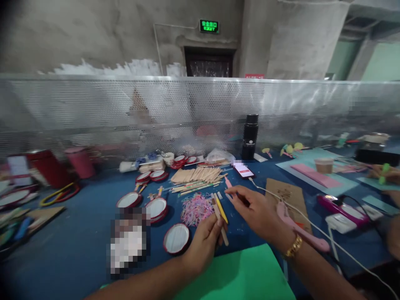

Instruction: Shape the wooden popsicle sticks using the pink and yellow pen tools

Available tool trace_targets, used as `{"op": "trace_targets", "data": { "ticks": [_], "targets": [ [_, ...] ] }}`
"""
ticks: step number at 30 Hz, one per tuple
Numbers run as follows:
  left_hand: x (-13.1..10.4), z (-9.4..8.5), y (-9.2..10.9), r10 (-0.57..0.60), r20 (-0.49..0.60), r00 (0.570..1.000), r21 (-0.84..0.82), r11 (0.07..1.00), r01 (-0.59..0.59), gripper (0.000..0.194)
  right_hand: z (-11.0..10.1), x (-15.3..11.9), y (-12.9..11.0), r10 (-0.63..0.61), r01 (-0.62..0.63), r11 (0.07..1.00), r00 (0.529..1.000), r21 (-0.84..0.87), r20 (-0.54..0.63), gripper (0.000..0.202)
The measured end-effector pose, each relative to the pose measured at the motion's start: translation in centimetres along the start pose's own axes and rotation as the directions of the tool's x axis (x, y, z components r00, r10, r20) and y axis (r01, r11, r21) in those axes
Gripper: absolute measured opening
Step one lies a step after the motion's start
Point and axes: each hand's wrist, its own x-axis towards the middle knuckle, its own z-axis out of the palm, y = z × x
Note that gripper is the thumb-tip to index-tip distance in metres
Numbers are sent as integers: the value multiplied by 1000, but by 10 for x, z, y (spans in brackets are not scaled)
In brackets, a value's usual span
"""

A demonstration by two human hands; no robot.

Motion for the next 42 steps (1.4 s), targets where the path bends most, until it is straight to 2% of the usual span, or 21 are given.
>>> {"op": "trace_targets", "data": {
  "ticks": [3, 5, 8, 12, 14, 18, 21, 23, 26, 30, 33, 36, 40, 42],
  "targets": [
    [-3, 0, 3, 24, -33, 999, 29, 999, -23, 43, 4, -5, -2, 23, -18, 955, 1000, 296, -12, 32],
    [-4, -1, 5, 41, -56, 998, 49, 998, -38, 43, 5, -7, -5, -34, 45, 920, 999, 389, -36, 32],
    [-7, -1, 9, 61, -72, 996, 67, 996, -56, 42, 7, -9, -7, -104, 141, 900, 988, 412, -110, 31],
    [-7, -4, 14, 65, -57, 996, 62, 996, -61, 41, 13, -4, -9, -45, 151, 932, 950, 331, -308, 17],
    [-8, -7, 17, 52, -65, 997, 46, 998, -49, 39, 17, 2, -11, -12, 155, 912, 936, 380, -353, 27],
    [-13, -14, 21, 4, -109, 994, -30, 1000, -7, 39, 32, 15, -15, 56, 90, 828, 969, 554, -242, 32],
    [-18, -20, 19, -34, -125, 992, -66, 997, 26, 40, 46, 19, -14, 14, 147, 761, 970, 632, -242, 37],
    [-19, -23, 18, -48, -141, 989, -66, 997, 39, 40, 53, 17, -14, -15, 158, 768, 973, 621, -229, 35],
    [-20, -23, 18, -52, -152, 987, -51, 998, 45, 37, 60, 12, -14, -31, 160, 827, 970, 539, -240, 24],
    [-21, -20, 25, -46, -96, 994, -18, 999, 45, 33, 57, 7, -18, -58, 173, 883, 963, 437, -262, 13],
    [-21, -17, 25, -24, -34, 999, 49, 998, 26, 32, 50, 9, -25, -34, 131, 848, 980, 513, -194, 21],
    [-21, -14, 18, -37, -29, 999, 39, 999, 38, 31, 44, 11, -32, -51, 134, 797, 987, 589, -155, 19],
    [-21, -12, 9, -86, -11, 996, -47, 995, 86, 33, 46, 10, -32, -92, 190, 813, 976, 551, -199, 11],
    [-22, -13, 10, -83, 1, 997, -17, 996, 83, 35, 49, 7, -27, -120, 221, 840, 966, 495, -229, 10]
  ]
}}
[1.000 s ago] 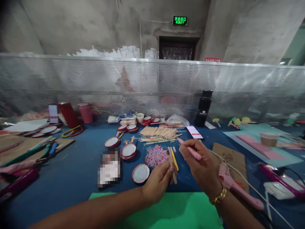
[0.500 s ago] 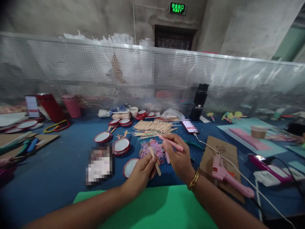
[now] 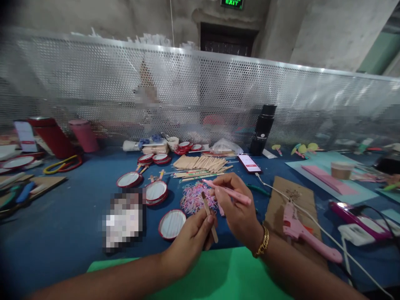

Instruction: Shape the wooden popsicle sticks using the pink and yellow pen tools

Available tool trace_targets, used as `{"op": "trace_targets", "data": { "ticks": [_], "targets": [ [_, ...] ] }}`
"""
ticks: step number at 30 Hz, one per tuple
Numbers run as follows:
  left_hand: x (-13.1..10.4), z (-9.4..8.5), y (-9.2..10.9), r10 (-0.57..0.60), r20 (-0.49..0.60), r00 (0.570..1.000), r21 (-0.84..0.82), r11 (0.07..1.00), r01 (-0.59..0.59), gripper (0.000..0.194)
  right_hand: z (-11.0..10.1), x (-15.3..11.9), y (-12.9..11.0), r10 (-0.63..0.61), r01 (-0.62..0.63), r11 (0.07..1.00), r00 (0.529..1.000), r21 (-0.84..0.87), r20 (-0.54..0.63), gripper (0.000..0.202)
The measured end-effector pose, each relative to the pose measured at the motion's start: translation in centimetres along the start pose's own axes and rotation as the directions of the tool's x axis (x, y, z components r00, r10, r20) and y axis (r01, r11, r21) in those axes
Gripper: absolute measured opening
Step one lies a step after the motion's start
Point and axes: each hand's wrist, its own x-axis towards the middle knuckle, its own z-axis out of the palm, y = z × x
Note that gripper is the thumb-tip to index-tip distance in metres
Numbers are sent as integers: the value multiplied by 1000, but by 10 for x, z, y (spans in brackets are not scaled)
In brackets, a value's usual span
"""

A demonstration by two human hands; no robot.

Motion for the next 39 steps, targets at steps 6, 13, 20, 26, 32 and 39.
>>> {"op": "trace_targets", "data": {
  "ticks": [6, 13, 20, 26, 32, 39],
  "targets": [
    [-2, -3, 10, 97, 21, 995, 166, 981, -100, 32, -4, -10, 14, -70, 64, 989, 997, -136, -37, 5],
    [-3, -3, 8, 64, 73, 995, 134, 988, -74, 29, -4, -13, 19, -20, 14, 992, 999, -129, -43, 8],
    [0, -3, 2, -49, -17, 999, -172, 984, 46, 38, -3, -14, 20, -38, 38, 991, 999, -125, 3, 6],
    [3, -3, 4, -61, -21, 998, -199, 978, 56, 38, -1, -15, 20, -53, 57, 991, 998, -119, 37, 13],
    [5, -4, 4, -32, -41, 999, -121, 992, 27, 33, 0, -13, 17, -81, 87, 982, 996, -165, 46, 17],
    [3, -4, -1, -32, -49, 998, -68, 997, 29, 30, 2, -11, 15, -59, 69, 977, 997, -200, 54, 21]
  ]
}}
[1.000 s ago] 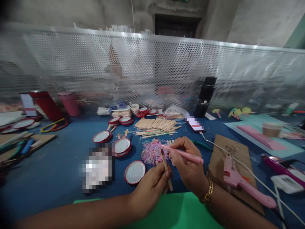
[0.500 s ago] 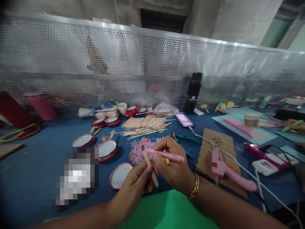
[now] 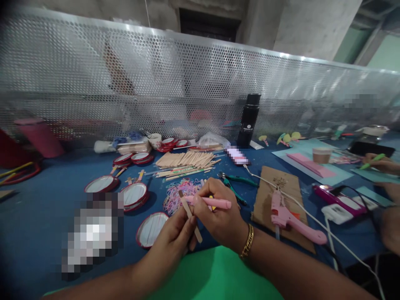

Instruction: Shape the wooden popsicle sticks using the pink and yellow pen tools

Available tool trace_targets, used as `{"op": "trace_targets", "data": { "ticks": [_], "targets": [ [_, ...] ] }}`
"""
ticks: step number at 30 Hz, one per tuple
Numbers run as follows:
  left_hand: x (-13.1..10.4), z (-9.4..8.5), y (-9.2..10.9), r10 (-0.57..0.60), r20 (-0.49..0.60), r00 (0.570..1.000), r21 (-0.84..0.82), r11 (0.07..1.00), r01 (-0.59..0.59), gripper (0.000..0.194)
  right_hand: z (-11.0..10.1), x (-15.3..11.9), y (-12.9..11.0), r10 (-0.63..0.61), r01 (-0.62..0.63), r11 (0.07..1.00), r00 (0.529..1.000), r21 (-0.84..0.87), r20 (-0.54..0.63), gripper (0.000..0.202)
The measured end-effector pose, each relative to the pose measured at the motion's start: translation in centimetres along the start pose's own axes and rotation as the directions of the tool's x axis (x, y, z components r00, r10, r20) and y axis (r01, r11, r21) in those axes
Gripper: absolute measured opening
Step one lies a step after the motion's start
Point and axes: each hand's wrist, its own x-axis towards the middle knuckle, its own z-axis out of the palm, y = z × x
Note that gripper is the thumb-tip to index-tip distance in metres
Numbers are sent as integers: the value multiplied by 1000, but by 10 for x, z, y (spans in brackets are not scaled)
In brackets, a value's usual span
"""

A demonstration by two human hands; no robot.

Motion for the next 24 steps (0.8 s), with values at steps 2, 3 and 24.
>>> {"op": "trace_targets", "data": {
  "ticks": [2, 3, 24],
  "targets": [
    [-1, 0, -1, -6, -6, 1000, -3, 1000, 6, 30, 1, 0, 1, 6, -6, 1000, 1000, -5, 4, 22],
    [-1, 0, -1, -5, -6, 1000, -8, 1000, 5, 29, 1, 0, 1, 9, -9, 1000, 1000, -8, 7, 22],
    [-2, -2, -3, -29, 49, 998, 37, 999, 28, 27, 1, 1, 2, 26, -24, 998, 998, -53, 50, 24]
  ]
}}
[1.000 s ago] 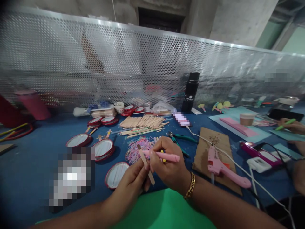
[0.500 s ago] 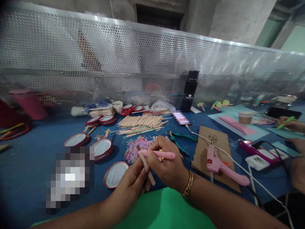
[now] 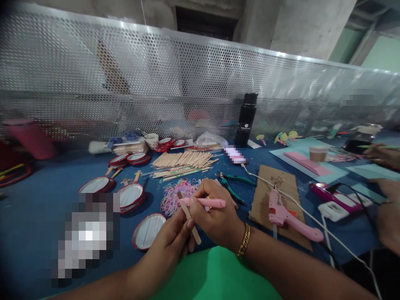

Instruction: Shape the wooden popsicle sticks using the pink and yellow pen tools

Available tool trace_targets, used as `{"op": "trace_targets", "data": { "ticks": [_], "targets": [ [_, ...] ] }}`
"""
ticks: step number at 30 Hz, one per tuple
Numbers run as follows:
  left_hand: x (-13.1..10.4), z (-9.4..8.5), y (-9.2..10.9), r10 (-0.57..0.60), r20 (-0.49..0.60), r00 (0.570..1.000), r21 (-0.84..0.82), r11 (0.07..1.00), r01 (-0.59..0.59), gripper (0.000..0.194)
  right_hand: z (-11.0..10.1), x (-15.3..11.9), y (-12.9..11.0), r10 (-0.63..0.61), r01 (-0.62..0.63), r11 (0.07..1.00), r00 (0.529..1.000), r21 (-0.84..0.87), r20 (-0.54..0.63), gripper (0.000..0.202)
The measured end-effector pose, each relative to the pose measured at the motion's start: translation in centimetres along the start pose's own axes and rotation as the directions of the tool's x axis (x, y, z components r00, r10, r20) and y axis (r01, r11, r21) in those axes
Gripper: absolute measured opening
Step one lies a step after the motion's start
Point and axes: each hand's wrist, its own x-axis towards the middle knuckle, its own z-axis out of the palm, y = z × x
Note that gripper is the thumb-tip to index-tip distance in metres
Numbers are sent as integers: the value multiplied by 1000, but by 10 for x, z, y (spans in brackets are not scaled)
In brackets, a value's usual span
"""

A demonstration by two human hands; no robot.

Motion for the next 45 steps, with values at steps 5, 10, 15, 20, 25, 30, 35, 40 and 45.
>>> {"op": "trace_targets", "data": {
  "ticks": [5, 10, 15, 20, 25, 30, 35, 40, 45],
  "targets": [
    [-1, 0, 4, -6, -5, 1000, 10, 1000, 6, 28, 0, 3, 2, 15, -16, 1000, 998, -16, -65, 22],
    [-2, 1, 6, -15, -7, 1000, -38, 999, 15, 27, 0, 1, 3, -6, 7, 1000, 998, 23, -60, 21],
    [1, 2, 5, -32, -25, 999, -77, 997, 30, 27, 1, -2, 2, -20, 21, 999, 999, 34, -29, 19],
    [0, 2, 5, -26, -41, 999, -66, 998, 23, 28, 1, 1, 4, -6, 6, 1000, 1000, -24, 4, 20],
    [-2, 2, 13, -46, -32, 998, -115, 993, 42, 32, 0, 8, 7, 30, -32, 999, 996, -23, -87, 22],
    [1, -2, 19, -114, -45, 992, -154, 982, 106, 35, 0, 8, 4, 56, -51, 984, 998, 168, -25, 11],
    [2, -4, 17, -114, -77, 991, -178, 979, 98, 34, 1, 6, 1, 92, -89, 991, 995, 98, -24, 8],
    [1, -4, 15, -122, -49, 991, -193, 975, 110, 33, 2, 3, 1, 102, -92, 983, 993, 157, -58, 14],
    [0, -2, 18, -122, -22, 992, -128, 985, 118, 38, 3, 3, 3, 138, -118, 962, 988, 248, -63, 23]
  ]
}}
